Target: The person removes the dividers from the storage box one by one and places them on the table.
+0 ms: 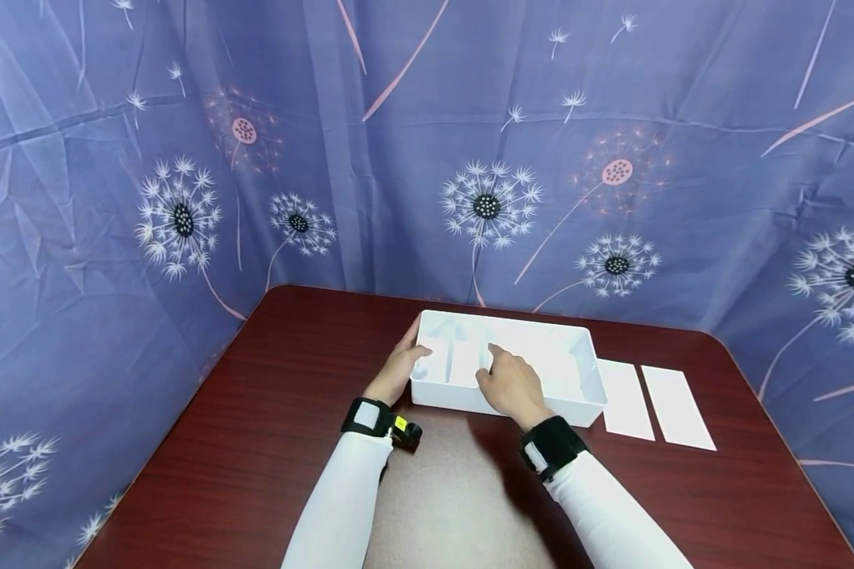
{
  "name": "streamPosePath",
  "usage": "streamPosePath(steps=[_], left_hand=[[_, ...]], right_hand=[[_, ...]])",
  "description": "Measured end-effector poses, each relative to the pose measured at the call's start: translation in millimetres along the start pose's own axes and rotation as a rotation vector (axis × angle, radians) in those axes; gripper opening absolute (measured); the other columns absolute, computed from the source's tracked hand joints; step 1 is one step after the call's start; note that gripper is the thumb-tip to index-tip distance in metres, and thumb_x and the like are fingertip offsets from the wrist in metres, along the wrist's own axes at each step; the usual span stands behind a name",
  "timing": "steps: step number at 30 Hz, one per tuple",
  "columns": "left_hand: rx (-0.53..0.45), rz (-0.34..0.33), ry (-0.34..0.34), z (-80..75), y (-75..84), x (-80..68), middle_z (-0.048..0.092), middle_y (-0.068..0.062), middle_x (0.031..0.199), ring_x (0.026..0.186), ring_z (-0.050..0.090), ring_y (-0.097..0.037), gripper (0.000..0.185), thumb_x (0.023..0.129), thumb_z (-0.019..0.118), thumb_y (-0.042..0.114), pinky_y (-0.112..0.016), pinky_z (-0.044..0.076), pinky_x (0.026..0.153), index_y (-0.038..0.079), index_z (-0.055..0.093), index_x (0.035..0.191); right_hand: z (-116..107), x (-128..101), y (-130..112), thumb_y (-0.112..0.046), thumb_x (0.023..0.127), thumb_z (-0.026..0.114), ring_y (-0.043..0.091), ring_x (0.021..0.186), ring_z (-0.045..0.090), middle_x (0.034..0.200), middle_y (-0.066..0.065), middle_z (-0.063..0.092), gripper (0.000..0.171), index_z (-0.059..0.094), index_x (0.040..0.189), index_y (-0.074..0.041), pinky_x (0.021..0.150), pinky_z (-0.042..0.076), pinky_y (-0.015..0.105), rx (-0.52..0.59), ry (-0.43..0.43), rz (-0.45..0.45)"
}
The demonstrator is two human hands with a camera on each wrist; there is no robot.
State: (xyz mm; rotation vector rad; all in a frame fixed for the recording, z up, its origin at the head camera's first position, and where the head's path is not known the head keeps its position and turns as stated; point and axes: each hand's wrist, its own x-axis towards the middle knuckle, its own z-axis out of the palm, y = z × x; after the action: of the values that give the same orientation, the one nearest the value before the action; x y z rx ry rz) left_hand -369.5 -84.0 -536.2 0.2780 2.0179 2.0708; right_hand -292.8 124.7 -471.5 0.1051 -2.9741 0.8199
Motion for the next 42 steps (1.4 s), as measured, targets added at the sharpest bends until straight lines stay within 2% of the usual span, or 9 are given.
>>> streamPosePath(steps=[9, 20, 32, 37, 42], left_hand=[[-0.004, -0.003, 0.003, 0.3, 0.2, 0.4, 0.006, 0.006, 0.176, 0.162, -0.002, -0.022, 0.083, 0.096, 0.052, 0.013, -0.059, 0.004, 0.129, 0.033, 0.016, 0.168], [-0.006, -0.006, -0.001, -0.7, 0.2, 0.6, 0.005, 0.005, 0.176, 0.162, -0.003, -0.023, 0.083, 0.096, 0.052, 0.012, -0.06, 0.004, 0.128, 0.029, 0.015, 0.168], [-0.003, -0.004, -0.001, -0.4, -1.7, -0.1, 0.007, 0.005, 0.176, 0.162, -0.001, -0.023, 0.082, 0.096, 0.052, 0.014, -0.059, 0.006, 0.128, 0.032, 0.016, 0.168], [-0.005, 0.003, 0.004, -0.3, -0.5, 0.3, 0.009, 0.005, 0.176, 0.162, 0.002, -0.023, 0.082, 0.096, 0.052, 0.012, -0.057, 0.008, 0.129, 0.032, 0.017, 0.168], [-0.001, 0.006, 0.0, -0.4, -0.2, 1.5, 0.008, 0.006, 0.176, 0.162, 0.001, -0.021, 0.083, 0.096, 0.052, 0.012, -0.055, 0.008, 0.129, 0.03, 0.015, 0.168]], right_hand=[[-5.3, 0.2, -3.0, -0.013, 0.092, 0.058, 0.014, 0.048, 0.047, 0.055, 0.002, 0.055, 0.056, 0.055, 0.144, 0.009, 0.044, 0.034, 0.029, 0.021, 0.077, -0.03], [-17.7, -1.9, -12.0, -0.011, 0.092, 0.059, 0.013, 0.043, 0.039, 0.049, 0.001, 0.05, 0.053, 0.058, 0.141, 0.009, 0.041, 0.026, 0.026, 0.069, 0.137, -0.052], [-39.8, -0.9, -26.9, -0.014, 0.091, 0.058, 0.016, 0.048, 0.044, 0.059, 0.002, 0.058, 0.053, 0.061, 0.14, 0.004, 0.045, 0.031, 0.03, 0.083, 0.21, -0.042], [-51.9, -5.6, -32.0, -0.013, 0.089, 0.057, 0.015, 0.046, 0.039, 0.059, 0.003, 0.056, 0.053, 0.063, 0.14, 0.002, 0.044, 0.025, 0.029, 0.126, 0.261, -0.09], [-59.9, -15.4, -28.2, -0.012, 0.091, 0.056, 0.014, 0.047, 0.034, 0.059, 0.001, 0.051, 0.052, 0.062, 0.141, -0.001, 0.046, 0.022, 0.027, 0.179, 0.258, -0.083]])
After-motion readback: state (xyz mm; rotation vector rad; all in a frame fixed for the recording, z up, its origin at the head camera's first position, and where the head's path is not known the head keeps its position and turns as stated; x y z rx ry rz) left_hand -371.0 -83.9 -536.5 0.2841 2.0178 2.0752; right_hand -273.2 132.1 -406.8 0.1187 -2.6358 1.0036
